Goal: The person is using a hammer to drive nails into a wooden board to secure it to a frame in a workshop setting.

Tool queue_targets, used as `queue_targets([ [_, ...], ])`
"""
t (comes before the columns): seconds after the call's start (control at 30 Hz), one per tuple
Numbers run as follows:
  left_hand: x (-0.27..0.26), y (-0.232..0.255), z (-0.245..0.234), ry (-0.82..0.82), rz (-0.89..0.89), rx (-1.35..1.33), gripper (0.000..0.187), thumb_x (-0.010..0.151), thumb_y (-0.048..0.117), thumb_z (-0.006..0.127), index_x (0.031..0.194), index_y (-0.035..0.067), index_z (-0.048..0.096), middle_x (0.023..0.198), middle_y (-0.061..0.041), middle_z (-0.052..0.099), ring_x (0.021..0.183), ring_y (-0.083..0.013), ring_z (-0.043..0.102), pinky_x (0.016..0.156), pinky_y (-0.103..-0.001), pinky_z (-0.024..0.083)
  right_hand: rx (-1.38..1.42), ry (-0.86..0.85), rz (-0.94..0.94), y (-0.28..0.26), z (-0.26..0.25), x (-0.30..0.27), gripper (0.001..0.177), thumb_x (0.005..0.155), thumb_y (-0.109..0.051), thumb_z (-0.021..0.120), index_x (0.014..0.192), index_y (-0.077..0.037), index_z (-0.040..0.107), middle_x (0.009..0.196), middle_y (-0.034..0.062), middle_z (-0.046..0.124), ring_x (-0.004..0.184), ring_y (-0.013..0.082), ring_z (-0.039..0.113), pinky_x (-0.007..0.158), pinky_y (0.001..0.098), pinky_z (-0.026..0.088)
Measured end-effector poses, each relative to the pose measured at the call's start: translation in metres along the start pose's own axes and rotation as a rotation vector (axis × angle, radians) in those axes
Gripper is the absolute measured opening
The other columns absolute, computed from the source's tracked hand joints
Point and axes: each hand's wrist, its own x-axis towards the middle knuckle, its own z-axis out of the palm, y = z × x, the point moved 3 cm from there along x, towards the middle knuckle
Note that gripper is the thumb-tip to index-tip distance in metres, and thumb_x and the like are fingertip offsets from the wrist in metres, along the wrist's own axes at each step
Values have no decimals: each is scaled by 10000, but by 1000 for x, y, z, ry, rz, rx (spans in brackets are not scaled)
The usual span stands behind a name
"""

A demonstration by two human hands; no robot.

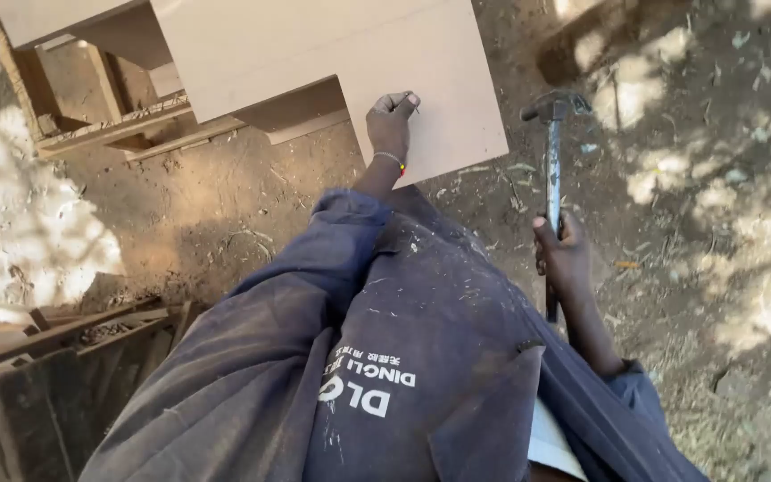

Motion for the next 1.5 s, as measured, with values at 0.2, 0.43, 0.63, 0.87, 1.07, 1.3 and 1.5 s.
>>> queue_targets([
  [0.2,6,13,-4,28,48,-32,128,828,207,812,921,120,807,1106,-65,781,1006,-175,678,926,-337,497,88,0,4,-1,-5,23,223,1059,-193,623,1187,-14,588,597,82,451,360,142,452,296,282,410],
  [0.43,38,0,26,57,57,-21,167,804,237,824,941,142,810,1079,-49,787,985,-169,697,908,-328,513,70,21,-35,-25,-14,45,246,1073,-207,613,1216,-10,584,642,77,464,404,109,455,322,262,397],
  [0.63,64,65,68,31,40,-261,237,758,165,772,928,0,770,1143,-176,768,1100,-222,699,963,-313,537,-377,35,137,-83,-12,74,274,1004,-390,624,1138,-151,633,759,-10,578,630,122,519,597,310,439],
  [0.87,112,95,102,-16,140,-191,180,818,172,736,910,27,790,1053,-114,810,1058,-192,720,942,-305,552,-484,-109,198,-81,-8,125,416,1046,-397,570,1316,-81,589,808,46,572,637,156,512,572,319,480],
  [1.07,135,102,127,-101,182,-49,168,812,191,680,884,105,806,1027,-7,813,1027,-148,714,940,-300,519,-492,-178,212,-101,-4,144,354,1028,-362,589,1276,-113,626,747,16,553,594,137,485,532,302,437],
  [1.3,139,93,130,-92,240,-23,53,791,121,735,755,135,772,933,14,825,979,-141,753,881,-307,556,-514,-294,258,-115,-16,170,324,1032,-344,563,1240,-97,592,752,24,538,576,135,477,471,301,445],
  [1.5,150,78,139,-162,225,-143,34,793,45,709,779,72,723,921,-97,812,936,-163,751,883,-294,609,-517,-376,195,-95,-27,220,420,1014,-470,569,1184,-86,580,758,15,538,558,115,467,447,277,440],
])
